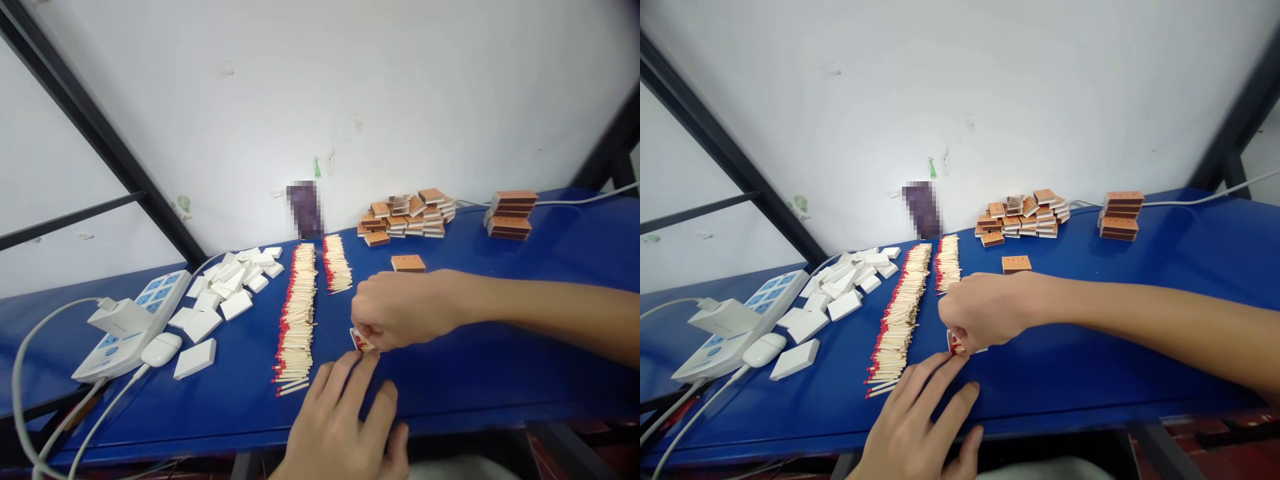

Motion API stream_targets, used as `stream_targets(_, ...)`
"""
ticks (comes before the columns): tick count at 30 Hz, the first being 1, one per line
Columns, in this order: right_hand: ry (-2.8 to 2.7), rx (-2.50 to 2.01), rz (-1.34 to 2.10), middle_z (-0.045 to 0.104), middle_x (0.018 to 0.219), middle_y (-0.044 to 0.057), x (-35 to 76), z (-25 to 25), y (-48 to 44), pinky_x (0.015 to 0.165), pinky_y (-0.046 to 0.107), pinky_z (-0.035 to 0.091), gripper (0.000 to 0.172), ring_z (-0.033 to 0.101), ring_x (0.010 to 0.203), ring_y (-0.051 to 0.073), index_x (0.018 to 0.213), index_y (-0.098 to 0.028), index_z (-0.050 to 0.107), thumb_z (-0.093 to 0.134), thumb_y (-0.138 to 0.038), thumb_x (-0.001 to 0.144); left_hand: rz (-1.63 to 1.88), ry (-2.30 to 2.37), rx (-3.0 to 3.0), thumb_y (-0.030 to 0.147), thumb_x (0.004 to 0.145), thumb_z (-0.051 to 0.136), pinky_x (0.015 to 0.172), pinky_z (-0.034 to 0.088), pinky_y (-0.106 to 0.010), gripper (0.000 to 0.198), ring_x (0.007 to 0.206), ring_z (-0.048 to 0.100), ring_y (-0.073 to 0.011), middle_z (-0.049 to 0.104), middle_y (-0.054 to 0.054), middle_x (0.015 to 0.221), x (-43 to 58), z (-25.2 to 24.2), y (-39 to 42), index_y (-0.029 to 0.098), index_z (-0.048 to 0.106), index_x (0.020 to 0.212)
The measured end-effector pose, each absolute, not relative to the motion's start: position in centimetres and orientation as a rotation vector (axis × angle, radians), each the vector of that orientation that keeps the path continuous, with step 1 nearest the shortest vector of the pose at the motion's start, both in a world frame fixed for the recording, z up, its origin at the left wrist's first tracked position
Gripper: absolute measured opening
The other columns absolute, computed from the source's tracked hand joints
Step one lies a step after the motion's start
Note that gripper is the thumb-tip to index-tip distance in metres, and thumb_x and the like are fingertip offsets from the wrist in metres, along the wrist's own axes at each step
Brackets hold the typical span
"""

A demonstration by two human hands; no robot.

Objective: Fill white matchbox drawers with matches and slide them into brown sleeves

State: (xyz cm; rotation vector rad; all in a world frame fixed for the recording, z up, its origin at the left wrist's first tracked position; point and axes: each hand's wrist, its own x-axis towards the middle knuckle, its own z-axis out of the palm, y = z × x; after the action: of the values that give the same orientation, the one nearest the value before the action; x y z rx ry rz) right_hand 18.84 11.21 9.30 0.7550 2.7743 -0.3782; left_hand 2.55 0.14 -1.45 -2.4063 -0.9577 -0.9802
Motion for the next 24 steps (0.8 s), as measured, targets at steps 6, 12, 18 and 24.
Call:
stream_targets(6, 2.750, 0.752, -0.486, 0.068, 0.070, 0.005, 18.8, 9.6, 10.8, 0.053, 0.025, 0.031, 0.020, 0.052, 0.059, 0.013, 0.089, -0.016, 0.077, 0.057, -0.020, 0.084, -0.979, -0.955, -2.380, 0.027, 0.086, 0.053, 0.079, 0.056, -0.038, 0.022, 0.101, 0.066, -0.0275, 0.073, -0.010, 0.114, 2.6, -1.5, 0.2, 0.018, 0.072, 0.096)
stream_targets(12, 2.775, 0.761, -0.378, 0.067, 0.080, 0.004, 19.9, 10.5, 11.3, 0.054, 0.026, 0.030, 0.014, 0.052, 0.065, 0.014, 0.090, -0.019, 0.074, 0.063, -0.024, 0.083, -0.970, -0.934, -2.407, 0.025, 0.085, 0.054, 0.077, 0.056, -0.038, 0.022, 0.101, 0.066, -0.0282, 0.073, -0.011, 0.112, 2.5, -1.4, 0.2, 0.017, 0.072, 0.096)
stream_targets(18, 2.615, 0.801, -0.399, 0.067, 0.086, 0.004, 20.3, 10.8, 12.2, 0.055, 0.026, 0.030, 0.022, 0.056, 0.076, 0.018, 0.102, -0.020, 0.072, 0.066, -0.029, 0.082, -0.966, -0.954, -2.408, 0.025, 0.085, 0.054, 0.077, 0.056, -0.039, 0.022, 0.101, 0.067, -0.0285, 0.073, -0.010, 0.111, 2.5, -1.4, 0.2, 0.018, 0.071, 0.096)
stream_targets(24, 2.622, 0.837, -0.451, 0.067, 0.085, 0.003, 20.2, 10.3, 12.4, 0.057, 0.026, 0.031, 0.016, 0.055, 0.075, 0.017, 0.092, -0.020, 0.071, 0.065, -0.029, 0.079, -0.954, -0.958, -2.423, 0.027, 0.085, 0.053, 0.077, 0.055, -0.039, 0.023, 0.103, 0.066, -0.0287, 0.072, -0.010, 0.113, 2.6, -1.6, 0.0, 0.018, 0.071, 0.097)
